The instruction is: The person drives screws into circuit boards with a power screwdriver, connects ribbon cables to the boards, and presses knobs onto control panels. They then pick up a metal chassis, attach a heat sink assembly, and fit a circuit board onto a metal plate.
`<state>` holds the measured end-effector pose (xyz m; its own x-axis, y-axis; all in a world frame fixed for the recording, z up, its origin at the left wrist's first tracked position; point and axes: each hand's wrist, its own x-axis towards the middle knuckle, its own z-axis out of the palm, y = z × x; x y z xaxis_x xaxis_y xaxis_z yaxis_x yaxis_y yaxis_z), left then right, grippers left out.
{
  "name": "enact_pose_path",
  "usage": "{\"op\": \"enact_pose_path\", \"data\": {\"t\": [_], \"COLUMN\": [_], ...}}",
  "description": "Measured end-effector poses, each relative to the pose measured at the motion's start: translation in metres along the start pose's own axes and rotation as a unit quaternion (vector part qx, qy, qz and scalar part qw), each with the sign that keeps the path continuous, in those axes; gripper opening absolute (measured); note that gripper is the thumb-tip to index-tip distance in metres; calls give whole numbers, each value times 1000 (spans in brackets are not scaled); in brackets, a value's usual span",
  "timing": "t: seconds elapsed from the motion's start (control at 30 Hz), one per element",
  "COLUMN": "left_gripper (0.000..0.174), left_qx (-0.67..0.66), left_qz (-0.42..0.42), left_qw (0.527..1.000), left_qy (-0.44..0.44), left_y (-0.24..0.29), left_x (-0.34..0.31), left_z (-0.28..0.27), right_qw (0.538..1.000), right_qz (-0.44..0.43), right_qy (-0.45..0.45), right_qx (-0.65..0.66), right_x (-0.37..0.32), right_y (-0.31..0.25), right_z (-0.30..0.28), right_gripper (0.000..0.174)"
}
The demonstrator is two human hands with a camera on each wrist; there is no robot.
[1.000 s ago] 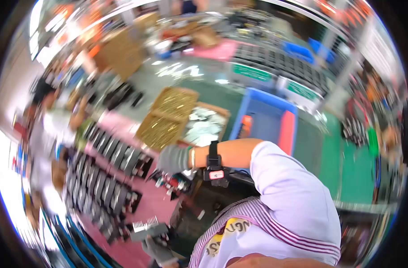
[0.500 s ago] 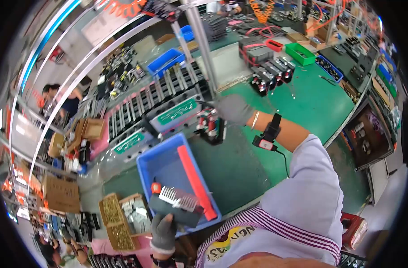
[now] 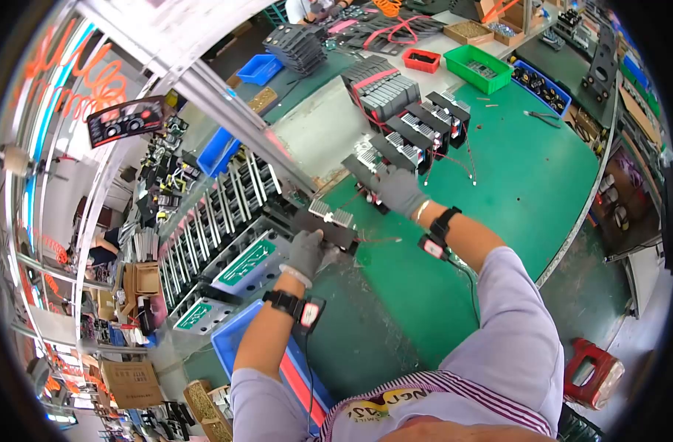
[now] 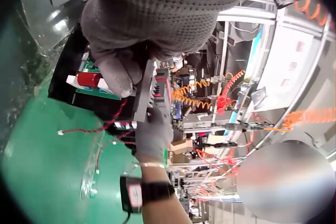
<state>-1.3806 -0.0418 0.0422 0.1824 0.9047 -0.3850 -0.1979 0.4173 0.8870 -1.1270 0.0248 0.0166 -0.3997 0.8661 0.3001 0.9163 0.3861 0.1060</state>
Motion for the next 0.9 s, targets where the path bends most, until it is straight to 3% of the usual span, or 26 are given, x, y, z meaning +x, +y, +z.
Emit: {"op": "enact_pose_path", "data": {"t": [0.07,0.2,0.27,0.33,0.4,0.5,0.7,0.9], "left_gripper": [15,19,20,22,23,26,28,32], "left_qx": [8,-2,-50,-93,-112,-146,-139,-146], "left_qz": [18,-7,14,22,30,27,24,16], "left_qw": [1000,1000,997,990,989,981,983,977], "left_qy": [8,-22,-53,-102,-90,-124,-117,-156], "left_y": [-5,-20,-24,-28,-27,-32,-16,-32], "left_x": [37,86,96,108,118,132,131,170], "left_z": [-3,-19,-15,-16,-8,-10,24,29], "right_qw": [999,968,958,959,953,965,968,962], "right_qz": [-24,38,99,72,57,34,20,27], "right_qy": [35,93,53,-55,-132,-92,-116,-128], "right_qx": [-4,231,264,270,266,242,221,241], "right_x": [-15,-62,-104,-153,-195,-240,-248,-248], "right_y": [-2,8,9,15,19,17,16,17], "right_z": [11,8,32,35,31,15,12,14], "right_gripper": [39,48,46,47,48,51,51,49]}}
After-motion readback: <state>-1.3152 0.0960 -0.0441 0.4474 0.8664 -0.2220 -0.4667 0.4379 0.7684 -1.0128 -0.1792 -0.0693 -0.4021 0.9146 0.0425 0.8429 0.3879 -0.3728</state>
